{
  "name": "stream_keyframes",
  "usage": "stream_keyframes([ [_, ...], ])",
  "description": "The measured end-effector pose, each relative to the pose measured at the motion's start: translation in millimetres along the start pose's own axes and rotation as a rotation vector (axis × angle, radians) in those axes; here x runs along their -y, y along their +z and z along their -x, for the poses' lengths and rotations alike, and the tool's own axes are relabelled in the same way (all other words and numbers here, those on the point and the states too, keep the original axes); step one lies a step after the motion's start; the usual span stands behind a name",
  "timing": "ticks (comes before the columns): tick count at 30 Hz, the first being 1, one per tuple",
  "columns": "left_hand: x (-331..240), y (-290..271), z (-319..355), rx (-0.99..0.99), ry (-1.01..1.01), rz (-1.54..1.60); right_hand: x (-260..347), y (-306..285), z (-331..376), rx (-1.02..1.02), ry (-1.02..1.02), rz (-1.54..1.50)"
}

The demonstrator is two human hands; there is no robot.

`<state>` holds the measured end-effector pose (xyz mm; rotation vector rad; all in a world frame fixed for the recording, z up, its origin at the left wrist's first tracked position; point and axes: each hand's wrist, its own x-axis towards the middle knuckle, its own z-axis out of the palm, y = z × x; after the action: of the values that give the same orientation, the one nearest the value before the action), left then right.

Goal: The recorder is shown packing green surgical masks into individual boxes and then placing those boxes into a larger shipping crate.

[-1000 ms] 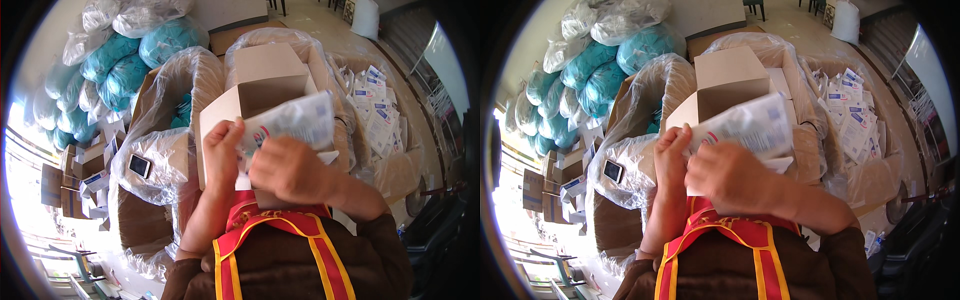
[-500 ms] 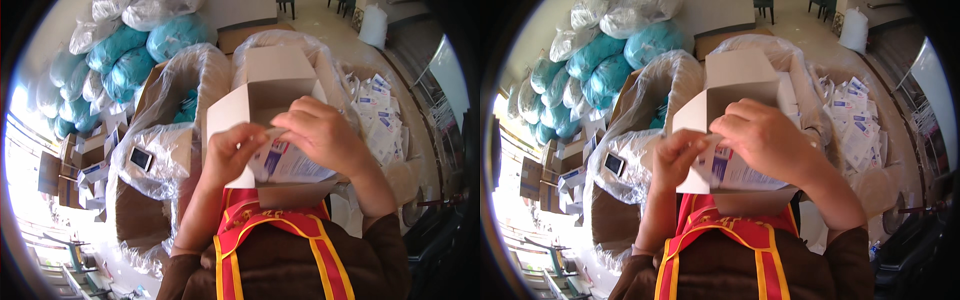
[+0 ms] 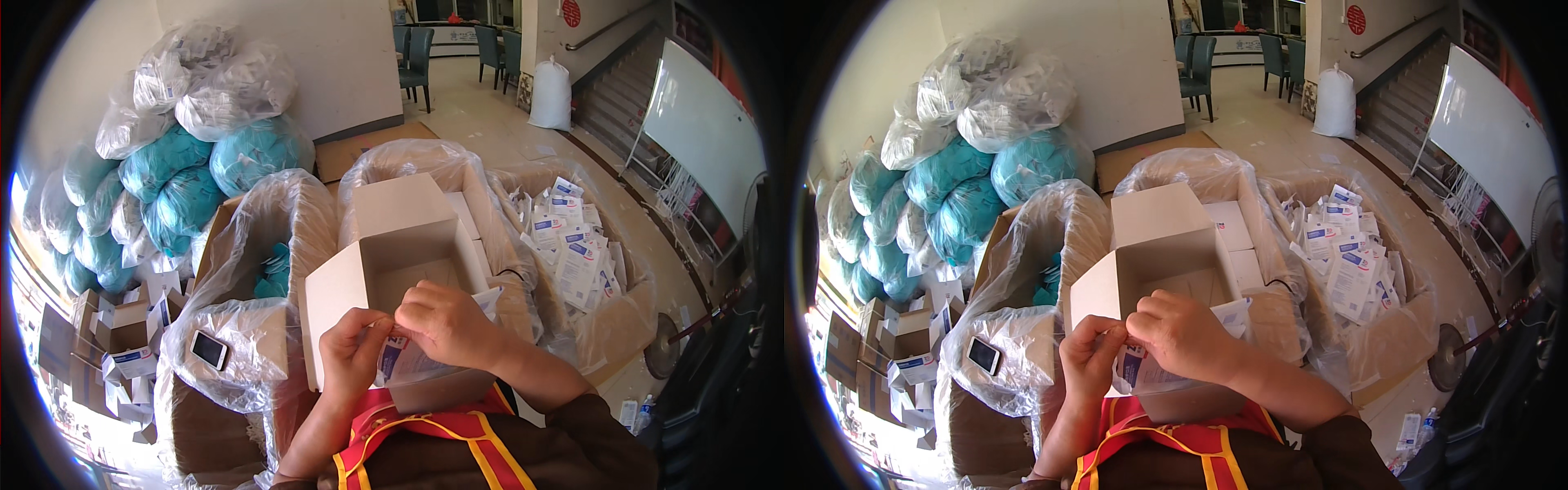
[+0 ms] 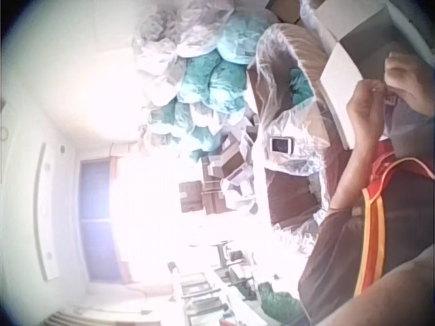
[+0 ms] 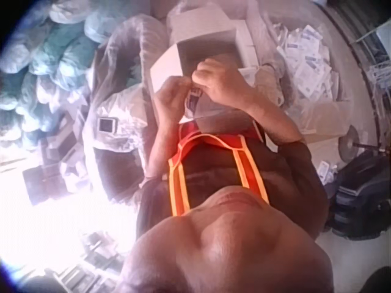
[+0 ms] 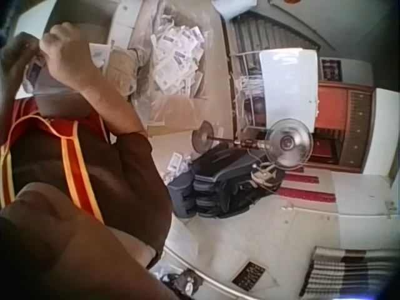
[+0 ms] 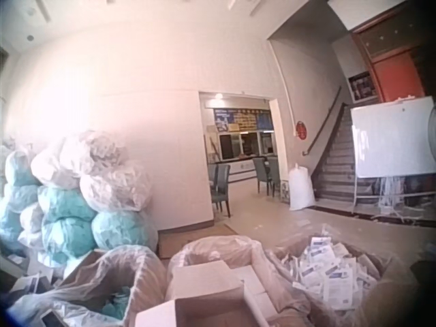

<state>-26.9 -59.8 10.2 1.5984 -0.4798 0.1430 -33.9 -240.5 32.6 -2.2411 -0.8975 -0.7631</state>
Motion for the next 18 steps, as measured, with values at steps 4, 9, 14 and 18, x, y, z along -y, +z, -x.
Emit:
stream_keyframes([
  [4, -0.4, -2.7, 1.4, -0.045, -0.152, 0.253, 11.8, -5.9, -6.5, 0.037, -0.137, 0.183],
  [9, 11.9, -8.7, -14.4, -0.141, -0.317, 0.451, 33.8, -1.3, 4.3, 0.053, -0.284, 0.231],
  [14, 77.3, -56.4, -45.2, -0.320, -0.300, 0.312, 58.8, -24.8, 20.2, 0.076, -0.299, -0.010],
  [18, 97.8, -70.4, -45.7, -0.350, -0.202, 0.158, 49.3, -33.7, 16.8, 0.015, -0.204, -0.179],
])
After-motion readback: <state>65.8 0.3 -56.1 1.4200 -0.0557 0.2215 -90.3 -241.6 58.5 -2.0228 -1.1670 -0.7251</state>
